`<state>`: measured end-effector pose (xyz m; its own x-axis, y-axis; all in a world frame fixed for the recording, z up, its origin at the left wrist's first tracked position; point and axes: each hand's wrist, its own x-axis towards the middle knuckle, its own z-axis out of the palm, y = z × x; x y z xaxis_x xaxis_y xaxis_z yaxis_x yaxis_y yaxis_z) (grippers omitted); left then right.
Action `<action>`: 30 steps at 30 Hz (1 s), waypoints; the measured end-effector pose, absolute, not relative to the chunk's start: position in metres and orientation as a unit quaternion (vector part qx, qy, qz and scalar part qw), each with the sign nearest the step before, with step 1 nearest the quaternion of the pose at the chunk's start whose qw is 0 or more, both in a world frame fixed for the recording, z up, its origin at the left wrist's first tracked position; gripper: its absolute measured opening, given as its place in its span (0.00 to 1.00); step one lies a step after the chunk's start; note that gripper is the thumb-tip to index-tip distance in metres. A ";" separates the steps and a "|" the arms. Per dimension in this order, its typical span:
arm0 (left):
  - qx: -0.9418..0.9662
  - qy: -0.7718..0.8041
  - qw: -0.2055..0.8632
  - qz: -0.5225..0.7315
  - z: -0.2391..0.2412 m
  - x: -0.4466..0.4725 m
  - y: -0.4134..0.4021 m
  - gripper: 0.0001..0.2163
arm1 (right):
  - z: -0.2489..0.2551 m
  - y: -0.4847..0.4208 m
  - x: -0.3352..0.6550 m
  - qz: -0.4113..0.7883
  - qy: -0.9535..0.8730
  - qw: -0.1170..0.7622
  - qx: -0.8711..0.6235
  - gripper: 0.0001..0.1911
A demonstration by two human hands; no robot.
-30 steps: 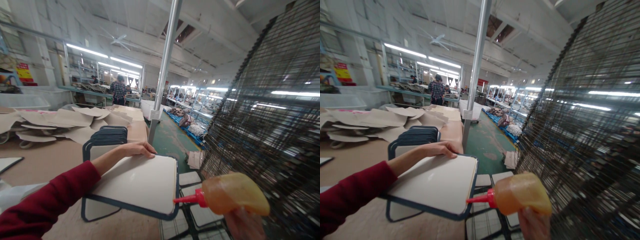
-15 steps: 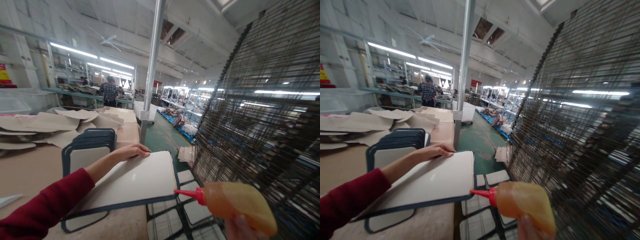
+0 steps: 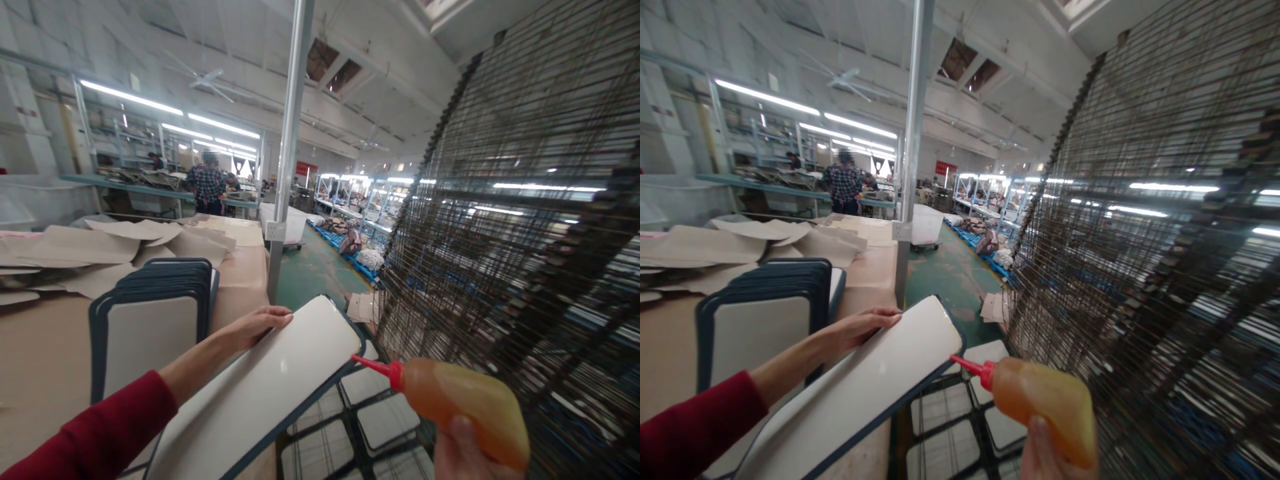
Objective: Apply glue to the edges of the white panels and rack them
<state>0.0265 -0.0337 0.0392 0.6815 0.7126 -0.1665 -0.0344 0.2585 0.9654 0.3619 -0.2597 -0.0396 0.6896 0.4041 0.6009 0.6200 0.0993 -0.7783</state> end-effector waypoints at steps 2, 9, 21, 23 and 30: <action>0.550 0.306 0.731 0.265 0.034 0.029 -0.035 0.19 | -0.029 -0.254 0.356 -0.095 -0.372 0.665 -0.641 0.19; 0.546 0.276 0.747 0.261 0.020 0.034 -0.026 0.21 | -0.004 -0.236 0.320 -0.116 -0.322 0.762 -0.550 0.26; 0.548 0.245 0.768 0.222 0.021 0.045 0.004 0.24 | 0.017 -0.230 0.278 -0.013 -0.236 0.811 -0.535 0.25; 0.548 0.237 0.773 0.216 0.018 0.045 0.010 0.24 | 0.018 -0.231 0.273 -0.017 -0.232 0.809 -0.539 0.23; 0.547 0.233 0.778 0.205 0.012 0.046 0.015 0.27 | 0.028 -0.231 0.246 -0.029 -0.247 0.805 -0.539 0.20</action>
